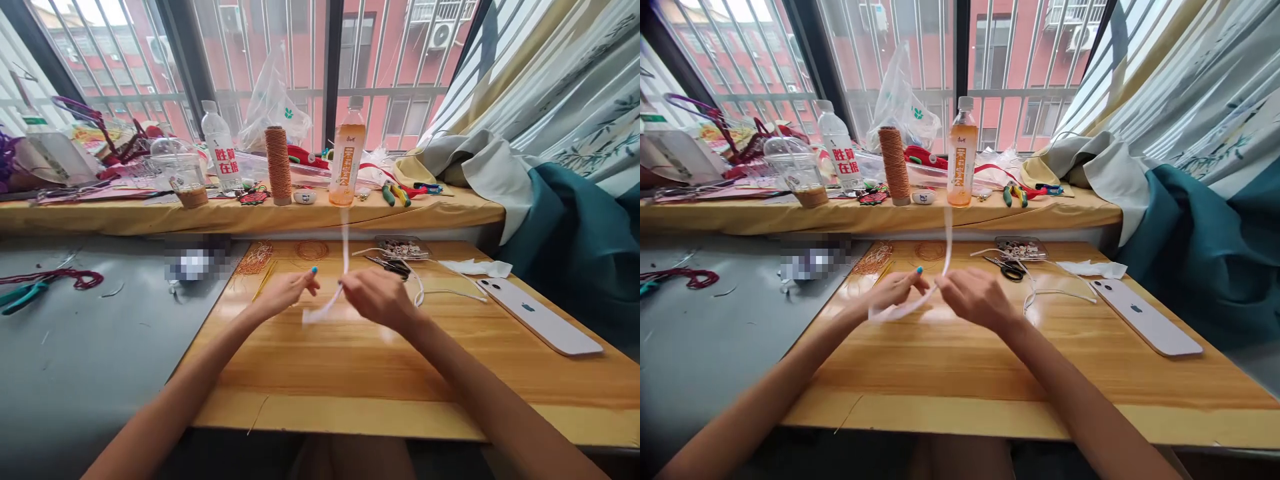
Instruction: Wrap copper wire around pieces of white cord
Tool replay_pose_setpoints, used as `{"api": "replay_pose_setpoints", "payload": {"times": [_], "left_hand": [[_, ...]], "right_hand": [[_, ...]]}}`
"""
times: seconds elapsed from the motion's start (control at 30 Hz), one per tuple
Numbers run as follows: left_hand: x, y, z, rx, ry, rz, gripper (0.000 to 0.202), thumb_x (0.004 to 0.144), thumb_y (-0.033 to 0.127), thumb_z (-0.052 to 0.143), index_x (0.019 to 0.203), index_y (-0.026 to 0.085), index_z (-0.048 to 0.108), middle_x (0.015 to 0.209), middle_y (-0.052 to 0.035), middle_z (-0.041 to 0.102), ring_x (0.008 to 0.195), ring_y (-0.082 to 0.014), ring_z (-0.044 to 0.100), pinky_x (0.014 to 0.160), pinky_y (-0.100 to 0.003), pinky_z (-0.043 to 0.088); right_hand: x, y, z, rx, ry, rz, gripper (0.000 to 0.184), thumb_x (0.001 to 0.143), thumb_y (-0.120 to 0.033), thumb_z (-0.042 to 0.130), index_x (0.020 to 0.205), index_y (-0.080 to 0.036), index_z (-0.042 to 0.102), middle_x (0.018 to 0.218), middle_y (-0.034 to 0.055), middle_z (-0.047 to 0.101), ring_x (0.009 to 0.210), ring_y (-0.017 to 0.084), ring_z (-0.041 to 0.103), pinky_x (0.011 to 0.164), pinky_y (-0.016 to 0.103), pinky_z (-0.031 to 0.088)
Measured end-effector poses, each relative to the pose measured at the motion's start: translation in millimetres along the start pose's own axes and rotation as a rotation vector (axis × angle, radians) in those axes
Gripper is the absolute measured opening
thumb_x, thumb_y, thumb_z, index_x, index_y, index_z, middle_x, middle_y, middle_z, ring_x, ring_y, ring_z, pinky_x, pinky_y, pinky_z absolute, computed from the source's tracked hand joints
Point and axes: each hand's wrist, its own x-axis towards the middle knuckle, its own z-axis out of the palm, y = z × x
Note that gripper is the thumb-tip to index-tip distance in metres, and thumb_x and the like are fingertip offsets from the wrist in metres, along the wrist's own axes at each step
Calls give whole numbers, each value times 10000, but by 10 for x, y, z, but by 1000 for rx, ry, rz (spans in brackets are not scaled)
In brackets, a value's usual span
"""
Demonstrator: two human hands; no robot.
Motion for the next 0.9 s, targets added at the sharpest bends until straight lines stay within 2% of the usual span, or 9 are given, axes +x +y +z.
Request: {"api": "replay_pose_setpoints", "payload": {"times": [0.1, 0.17, 0.27, 0.4, 0.5, 0.63, 0.7, 0.8, 0.9], "left_hand": [[-12, 13, 107, -381, -83, 69, 550, 772, 547, 261, 889, 123, 592, 409, 57, 305, 386, -59, 276, 400, -174, 223], [-13, -3, 148, -493, -75, 48, 488, 741, 525, 374, 870, 108, 592, 420, 70, 264, 389, -45, 242, 384, -167, 179], [25, -57, 176, -577, 2, 28, 383, 690, 454, 504, 792, 97, 599, 450, 62, 322, 392, -28, 251, 372, -163, 158], [108, -157, 192, -706, 128, 49, 332, 679, 392, 531, 823, 98, 588, 625, 1, 527, 381, -13, 281, 356, -166, 189], [139, -216, 182, -736, 232, 42, 338, 688, 355, 521, 900, 96, 568, 686, -24, 567, 367, -13, 283, 346, -169, 207], [133, -259, 145, -588, 407, 86, 326, 714, 302, 496, 993, 145, 551, 677, 3, 533, 389, -17, 306, 359, -157, 238], [123, -257, 127, -516, 453, 121, 328, 718, 294, 498, 1021, 177, 546, 707, 8, 519, 416, -18, 325, 373, -151, 245], [105, -214, 99, -536, 377, 110, 339, 716, 327, 504, 1011, 168, 553, 693, 8, 515, 406, -17, 298, 369, -158, 219], [72, -135, 61, -589, 242, 103, 373, 726, 425, 465, 872, 114, 609, 582, 8, 497, 385, -22, 263, 365, -175, 186]], "right_hand": [[-36, -161, 197, 113, -78, -113, 166, 818, -141, 344, 870, -158, 501, 774, 35, 620, 630, 100, 532, 594, 225, 364], [-77, -209, 315, 159, -134, -78, 162, 819, -153, 338, 834, -155, 500, 723, 34, 606, 618, 113, 529, 571, 234, 367], [-133, -231, 422, 273, -207, -30, 147, 811, -178, 361, 854, -150, 498, 759, 56, 599, 667, 131, 532, 581, 242, 384], [-151, -251, 448, 515, -272, 116, 164, 788, -153, 384, 895, -159, 508, 859, 80, 579, 697, 130, 520, 589, 243, 397], [-126, -264, 446, 834, -247, 378, 167, 789, -196, 407, 905, -179, 526, 859, 67, 559, 698, 122, 518, 615, 252, 411], [-86, -253, 488, 1393, -152, 941, 178, 794, -311, 417, 869, -182, 513, 738, 25, 537, 620, 110, 523, 590, 264, 432], [-81, -237, 525, 1580, -96, 1123, 191, 758, -359, 469, 809, -179, 509, 720, 10, 527, 598, 99, 511, 569, 250, 426], [-94, -214, 574, 1651, 3, 1287, 240, 717, -408, 511, 698, -169, 506, 657, -14, 497, 552, 72, 465, 524, 208, 387], [-110, -201, 593, 1638, 60, 1386, 279, 704, -439, 507, 661, -163, 514, 616, -22, 474, 519, 62, 431, 475, 188, 339]]}}
